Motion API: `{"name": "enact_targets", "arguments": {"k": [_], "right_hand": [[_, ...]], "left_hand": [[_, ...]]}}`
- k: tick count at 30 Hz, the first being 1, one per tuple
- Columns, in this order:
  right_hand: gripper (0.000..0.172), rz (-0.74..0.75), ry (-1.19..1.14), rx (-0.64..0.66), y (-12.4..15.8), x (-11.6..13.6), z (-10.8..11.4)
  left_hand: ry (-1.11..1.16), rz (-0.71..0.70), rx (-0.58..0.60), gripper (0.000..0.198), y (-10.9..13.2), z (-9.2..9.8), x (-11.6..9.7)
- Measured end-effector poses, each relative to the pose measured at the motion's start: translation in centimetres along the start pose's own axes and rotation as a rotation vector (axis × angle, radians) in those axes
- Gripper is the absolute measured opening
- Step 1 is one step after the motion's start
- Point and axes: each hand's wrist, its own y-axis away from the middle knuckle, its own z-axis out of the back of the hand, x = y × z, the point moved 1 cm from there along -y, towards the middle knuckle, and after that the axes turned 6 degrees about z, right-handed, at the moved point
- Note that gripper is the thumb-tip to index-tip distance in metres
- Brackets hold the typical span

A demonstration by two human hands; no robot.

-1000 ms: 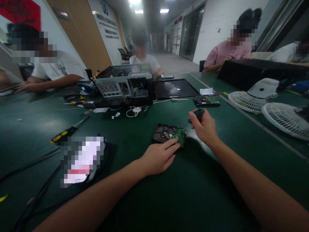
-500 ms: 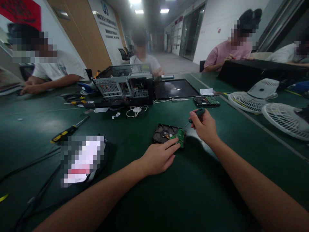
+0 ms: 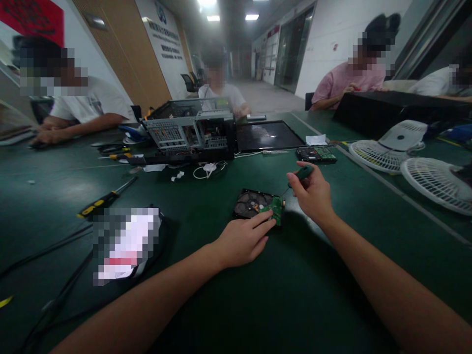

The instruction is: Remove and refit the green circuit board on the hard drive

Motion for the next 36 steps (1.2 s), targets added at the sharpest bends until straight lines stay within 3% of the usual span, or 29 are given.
{"name": "enact_targets", "arguments": {"k": [7,16,25,36], "right_hand": [[0.063,0.019,-0.04,-0.042,0.3,0.6,-0.2],[0.046,0.002,-0.184,0.058,0.2,1.7,0.3],[0.03,0.03,-0.199,0.068,-0.1,2.4,0.3],[0.03,0.022,-0.173,0.017,0.0,1.6,0.3]], "left_hand": [[0.009,-0.003,-0.012,0.05,0.0,-0.1,0.0],[0.013,0.0,-0.004,0.048,0.0,0.0,0.0],[0.012,0.005,-0.001,0.047,0.0,-0.1,0.0],[0.014,0.007,-0.003,0.048,0.0,-0.1,0.0]]}}
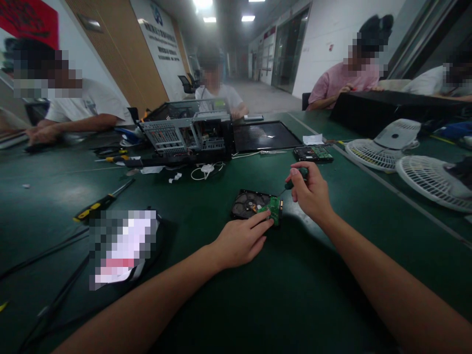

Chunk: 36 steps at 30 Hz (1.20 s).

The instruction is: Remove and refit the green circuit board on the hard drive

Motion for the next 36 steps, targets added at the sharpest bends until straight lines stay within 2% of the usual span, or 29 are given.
{"name": "enact_targets", "arguments": {"k": [10,22,29,36], "right_hand": [[0.031,-0.015,0.019,0.064,-0.33,0.1,0.53],[0.032,-0.043,-0.109,0.104,-0.24,-0.03,0.2],[0.047,-0.061,-0.304,0.146,-0.14,-0.27,0.39],[0.042,-0.09,-0.322,0.169,-0.59,-0.18,0.42]], "left_hand": [[0.003,0.005,0.012,0.048,-0.05,0.09,-0.06],[0.007,-0.007,-0.011,0.048,-0.07,0.01,0.01],[0.015,-0.006,-0.008,0.049,-0.03,-0.14,0.11],[0.014,0.006,0.006,0.049,-0.02,0.01,0.04]]}}
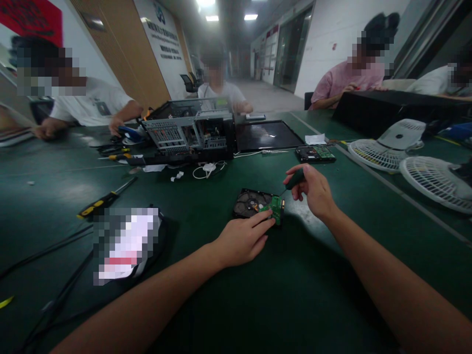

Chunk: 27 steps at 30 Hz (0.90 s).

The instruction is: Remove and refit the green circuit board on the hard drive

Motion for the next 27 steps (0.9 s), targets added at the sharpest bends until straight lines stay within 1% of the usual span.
{"name": "enact_targets", "arguments": {"k": [5,8,14,19,27], "right_hand": [[0.041,-0.056,-0.031,0.028,-0.19,0.21,0.15],[0.043,-0.065,-0.016,0.042,-0.18,0.55,0.05],[0.046,-0.073,0.032,0.02,-0.04,0.92,-0.46],[0.045,-0.05,0.025,0.029,0.11,0.64,-0.49],[0.046,-0.091,0.017,0.074,0.23,0.05,0.01]], "left_hand": [[0.007,0.002,-0.005,0.048,0.0,0.08,-0.02],[0.006,0.001,-0.008,0.048,0.0,0.11,-0.03],[0.007,0.005,0.002,0.048,0.02,0.13,-0.03],[0.004,-0.002,-0.002,0.048,0.02,0.0,0.0],[0.004,-0.003,-0.005,0.049,0.02,0.03,0.02]]}}
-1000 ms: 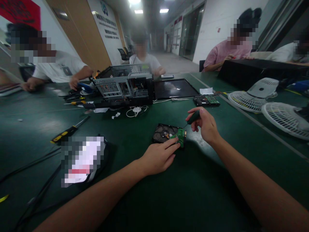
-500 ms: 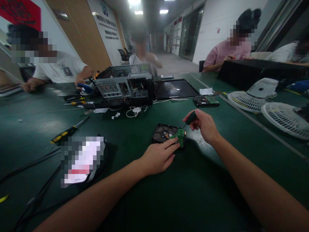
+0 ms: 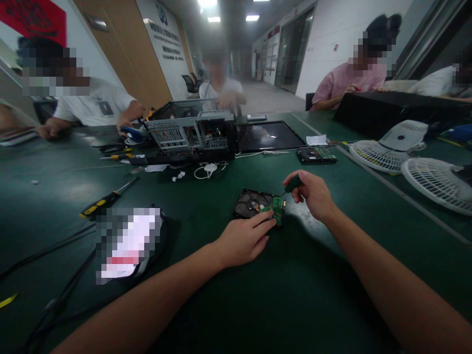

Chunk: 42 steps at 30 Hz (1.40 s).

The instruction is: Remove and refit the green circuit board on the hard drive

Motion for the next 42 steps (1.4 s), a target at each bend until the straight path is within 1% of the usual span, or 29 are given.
{"name": "enact_targets", "arguments": {"k": [4,8,16,20,30,37,42], "right_hand": [[0.04,-0.009,-0.076,0.045,-0.05,-0.05,-0.04],[0.036,-0.049,-0.122,0.09,0.0,-0.02,-0.18],[0.043,-0.063,-0.14,0.103,-0.03,0.0,-0.1],[0.046,-0.082,-0.144,0.094,-0.05,0.11,-0.17],[0.046,-0.113,-0.137,0.064,-0.19,0.41,-0.16],[0.042,-0.062,-0.112,0.065,-0.19,0.45,-0.21],[0.04,-0.036,-0.088,0.036,-0.23,0.26,-0.12]], "left_hand": [[0.006,0.005,0.004,0.048,-0.01,0.02,-0.01],[0.009,0.003,0.004,0.048,0.0,-0.08,0.0],[0.008,0.01,0.004,0.048,-0.02,0.02,-0.08],[0.003,0.002,0.007,0.048,-0.01,0.01,-0.05],[-0.001,0.006,0.003,0.048,0.01,0.07,0.01],[-0.003,0.008,0.014,0.049,0.01,0.07,0.02],[-0.007,0.011,0.011,0.049,-0.01,0.01,-0.08]]}}
